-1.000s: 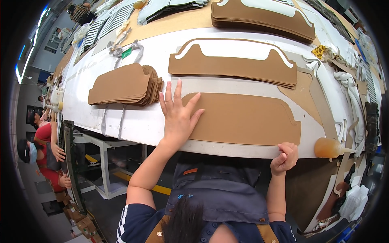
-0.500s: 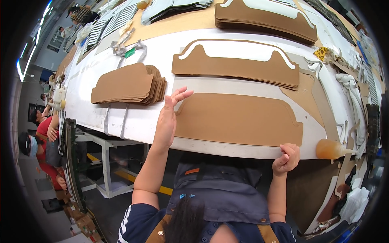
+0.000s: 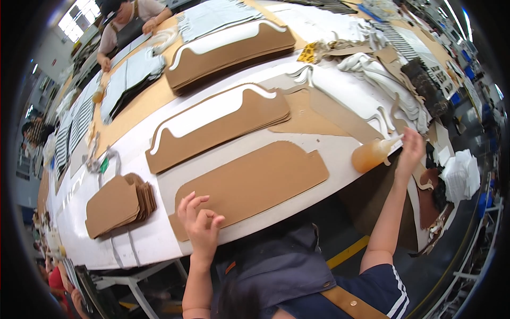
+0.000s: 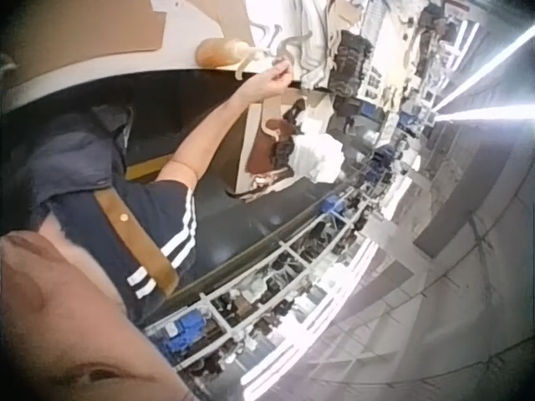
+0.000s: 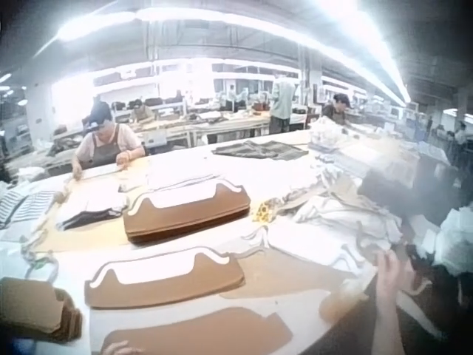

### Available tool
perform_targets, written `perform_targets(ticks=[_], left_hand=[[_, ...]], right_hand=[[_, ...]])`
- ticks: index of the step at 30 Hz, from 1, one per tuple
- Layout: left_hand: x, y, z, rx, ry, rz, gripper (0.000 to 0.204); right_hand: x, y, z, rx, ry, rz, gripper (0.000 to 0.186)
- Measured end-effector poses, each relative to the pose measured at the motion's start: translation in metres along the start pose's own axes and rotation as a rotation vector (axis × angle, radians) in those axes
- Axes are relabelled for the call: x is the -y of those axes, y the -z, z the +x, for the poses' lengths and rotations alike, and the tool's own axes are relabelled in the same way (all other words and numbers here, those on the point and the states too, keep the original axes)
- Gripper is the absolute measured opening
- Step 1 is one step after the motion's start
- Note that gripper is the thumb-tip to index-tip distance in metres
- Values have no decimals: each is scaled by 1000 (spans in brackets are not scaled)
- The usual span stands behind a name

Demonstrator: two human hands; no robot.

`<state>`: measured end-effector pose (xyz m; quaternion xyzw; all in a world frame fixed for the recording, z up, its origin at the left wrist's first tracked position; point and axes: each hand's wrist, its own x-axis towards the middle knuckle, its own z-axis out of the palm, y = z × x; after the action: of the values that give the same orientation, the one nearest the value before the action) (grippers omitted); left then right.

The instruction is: Applying white adhesive lining to brown leather parts and spreading glue.

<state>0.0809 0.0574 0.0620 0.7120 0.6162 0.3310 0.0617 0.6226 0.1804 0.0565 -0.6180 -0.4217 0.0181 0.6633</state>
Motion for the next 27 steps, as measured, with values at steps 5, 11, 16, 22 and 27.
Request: perform_targets(ticks=[5, 11, 16, 22, 27], left_hand=[[-17, -15, -5, 298, -99, 175, 63], [-20, -14, -5, 271, -46, 151, 52], [-20, -13, -6, 249, -27, 137, 49], [-27, -13, -3, 233, -17, 112, 44], [-24, -15, -7, 200, -40, 141, 42]], right_hand=[[-20, -41, 27, 399, 226, -417, 23], [-50, -76, 38, 489, 327, -681, 38], [-39, -84, 32, 452, 390, -694, 34], [-43, -84, 53, 591, 170, -678, 40], [-36, -86, 52, 612, 172, -719, 42]])
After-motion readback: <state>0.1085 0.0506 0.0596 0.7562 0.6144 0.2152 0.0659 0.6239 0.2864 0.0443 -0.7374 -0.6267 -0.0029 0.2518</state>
